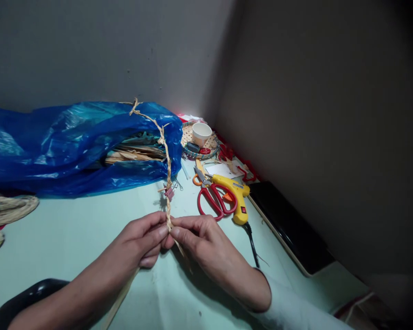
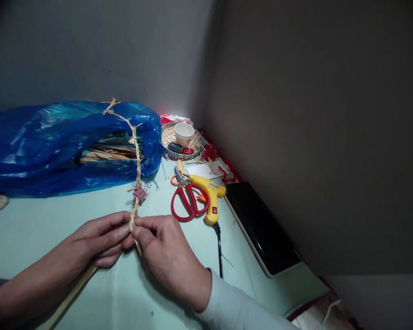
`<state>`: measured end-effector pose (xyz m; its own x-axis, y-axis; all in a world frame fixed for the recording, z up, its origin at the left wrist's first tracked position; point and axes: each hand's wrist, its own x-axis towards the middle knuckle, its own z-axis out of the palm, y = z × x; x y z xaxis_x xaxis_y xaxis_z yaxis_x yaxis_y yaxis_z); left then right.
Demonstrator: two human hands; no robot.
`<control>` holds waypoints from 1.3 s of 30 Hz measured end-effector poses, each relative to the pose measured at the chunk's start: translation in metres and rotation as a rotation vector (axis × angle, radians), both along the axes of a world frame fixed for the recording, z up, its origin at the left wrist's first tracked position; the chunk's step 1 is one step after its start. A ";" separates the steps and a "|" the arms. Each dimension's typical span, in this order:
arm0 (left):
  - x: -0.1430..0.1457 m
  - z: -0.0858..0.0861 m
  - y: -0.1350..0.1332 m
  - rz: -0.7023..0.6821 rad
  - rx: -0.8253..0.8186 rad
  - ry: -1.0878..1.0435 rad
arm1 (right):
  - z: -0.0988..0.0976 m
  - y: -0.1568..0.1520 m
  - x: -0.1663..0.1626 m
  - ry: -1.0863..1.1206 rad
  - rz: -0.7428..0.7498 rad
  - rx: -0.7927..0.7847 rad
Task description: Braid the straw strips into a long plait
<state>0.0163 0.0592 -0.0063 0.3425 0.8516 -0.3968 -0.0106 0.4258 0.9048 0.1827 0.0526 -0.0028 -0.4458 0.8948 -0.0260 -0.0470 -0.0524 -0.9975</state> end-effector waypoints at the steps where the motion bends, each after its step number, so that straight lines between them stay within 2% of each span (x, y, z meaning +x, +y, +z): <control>1: 0.000 -0.001 0.000 0.000 -0.011 0.002 | 0.001 0.000 0.001 -0.072 -0.005 0.038; 6: -0.001 -0.002 -0.009 0.032 0.054 0.088 | 0.010 -0.008 0.004 -0.460 -0.027 0.276; 9: -0.003 -0.003 -0.011 0.064 0.092 0.154 | 0.009 -0.016 0.006 -0.738 -0.101 0.492; 11: -0.003 -0.003 -0.011 0.075 0.151 0.210 | 0.005 -0.021 0.006 -0.838 -0.163 0.674; 15: 0.000 0.000 -0.009 0.119 0.245 0.298 | -0.002 -0.027 0.003 -0.873 -0.301 1.021; 19: 0.003 0.001 -0.013 0.176 0.193 0.254 | -0.005 -0.031 -0.004 -0.853 -0.307 1.264; 22: 0.000 -0.002 -0.017 0.157 0.128 0.195 | -0.007 -0.032 -0.008 -0.829 -0.262 1.389; 25: -0.004 -0.006 -0.019 0.153 0.105 0.147 | -0.008 -0.034 -0.010 -0.831 -0.232 1.442; 27: -0.006 -0.006 -0.019 0.158 0.102 0.111 | -0.006 -0.035 -0.010 -0.810 -0.222 1.396; 28: -0.007 -0.006 -0.019 0.163 0.102 0.097 | -0.004 -0.035 -0.009 -0.780 -0.215 1.310; 33: -0.006 0.000 -0.016 0.165 0.075 0.034 | 0.012 -0.026 -0.001 -0.563 -0.245 0.575; 35: -0.005 0.002 -0.016 0.157 0.077 0.008 | 0.015 -0.019 0.000 -0.503 -0.145 0.335; 37: -0.005 0.003 -0.016 0.170 0.079 -0.016 | 0.015 -0.014 0.000 -0.455 -0.023 0.188; 39: -0.003 0.004 -0.017 0.173 0.071 -0.032 | 0.013 -0.010 -0.001 -0.443 0.013 0.145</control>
<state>0.0129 0.0419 -0.0028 0.2002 0.9244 -0.3245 -0.1071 0.3499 0.9306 0.1818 0.0427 0.0106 -0.4315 0.8975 -0.0918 0.3853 0.0913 -0.9183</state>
